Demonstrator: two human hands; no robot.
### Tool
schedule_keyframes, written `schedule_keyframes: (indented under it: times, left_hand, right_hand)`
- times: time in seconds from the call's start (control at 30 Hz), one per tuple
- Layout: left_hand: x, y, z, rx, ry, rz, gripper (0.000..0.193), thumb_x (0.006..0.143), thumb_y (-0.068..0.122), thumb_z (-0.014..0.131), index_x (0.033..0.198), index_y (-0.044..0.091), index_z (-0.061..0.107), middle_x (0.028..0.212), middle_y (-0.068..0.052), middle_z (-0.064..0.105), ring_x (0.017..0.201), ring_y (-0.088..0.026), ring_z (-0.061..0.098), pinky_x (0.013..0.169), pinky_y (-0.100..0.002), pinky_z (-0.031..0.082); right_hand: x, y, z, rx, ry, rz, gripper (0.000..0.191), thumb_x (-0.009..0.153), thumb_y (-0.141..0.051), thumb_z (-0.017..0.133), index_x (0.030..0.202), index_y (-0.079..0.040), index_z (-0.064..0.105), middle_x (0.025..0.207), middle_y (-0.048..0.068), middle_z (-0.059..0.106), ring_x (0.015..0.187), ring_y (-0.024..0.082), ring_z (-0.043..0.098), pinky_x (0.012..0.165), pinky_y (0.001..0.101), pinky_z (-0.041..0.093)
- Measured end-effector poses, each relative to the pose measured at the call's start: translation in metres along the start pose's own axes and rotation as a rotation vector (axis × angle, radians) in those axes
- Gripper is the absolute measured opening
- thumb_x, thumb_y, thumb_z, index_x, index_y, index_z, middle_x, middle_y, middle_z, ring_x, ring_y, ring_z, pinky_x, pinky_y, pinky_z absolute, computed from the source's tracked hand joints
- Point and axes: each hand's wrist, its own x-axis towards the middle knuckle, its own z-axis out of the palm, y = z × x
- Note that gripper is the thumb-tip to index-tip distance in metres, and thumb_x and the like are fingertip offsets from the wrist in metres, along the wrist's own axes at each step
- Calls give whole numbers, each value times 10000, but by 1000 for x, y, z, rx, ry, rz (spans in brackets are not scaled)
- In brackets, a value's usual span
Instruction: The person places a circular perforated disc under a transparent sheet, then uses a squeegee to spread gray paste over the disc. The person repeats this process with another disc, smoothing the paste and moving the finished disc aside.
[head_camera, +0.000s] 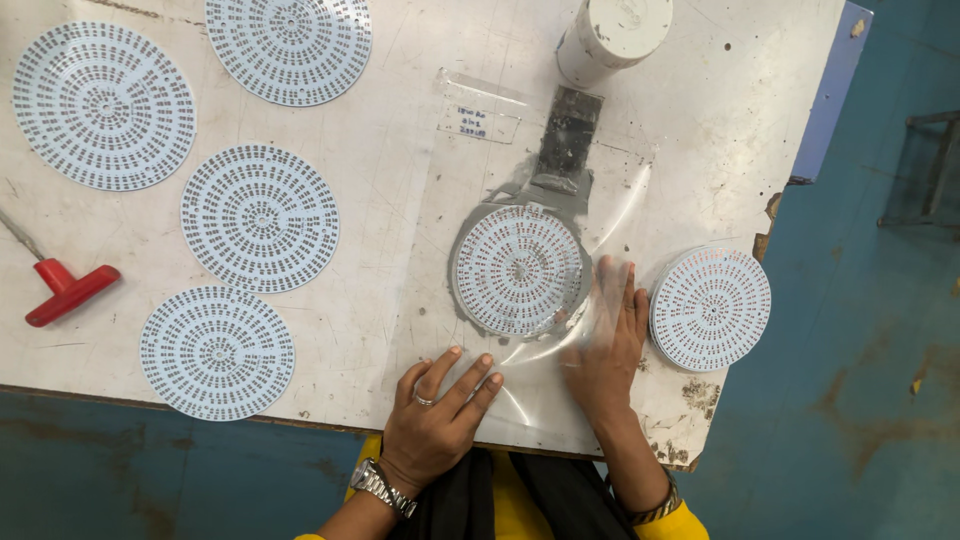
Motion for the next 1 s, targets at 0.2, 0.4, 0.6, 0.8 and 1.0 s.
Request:
schedule_keyframes:
  times: [0.2,0.4,0.6,0.8,1.0]
  left_hand:
    - [-1,0,-1,-3,7,-1,310,932,154,638,1224,195,733,1378,9,661,1347,-261,495,1069,-456,389]
    - [-1,0,0,-10,14,-1,296,938,167,651,1220,202,734,1374,10,661,1352,-264,490,1077,-461,385]
    - [-1,0,0,-3,-1,-4,301,935,171,651,1223,198,736,1374,7,660,1349,-267,488,1072,-465,385]
    - [0,0,0,-11,-6,1,294,944,174,648,1225,201,733,1383,8,654,1354,-268,484,1076,-467,384]
    - [-1,0,1,-1,-14,-3,300,949,188,648,1238,198,729,1392,3,646,1359,-272,479,1073,-470,381]
  right_hand:
    - [0,2,-1,33,-21,12,709,818,-69,586,1496,87,446,1627,222,384,1544,437,284,1262,543,195]
    - [0,2,-1,46,-11,-2,709,820,-51,583,1503,73,439,1634,209,371,1551,436,269,1273,544,174]
    - [-2,4,2,22,-16,15,673,835,-31,574,1488,87,461,1639,208,384,1563,420,275,1283,535,180]
    - [-3,6,1,45,-5,-10,619,924,-151,634,1474,66,451,1609,241,370,1554,446,268,1281,555,164]
    - [-3,4,0,2,-50,-2,697,892,-177,633,1509,75,428,1636,248,342,1548,456,260,1271,555,163]
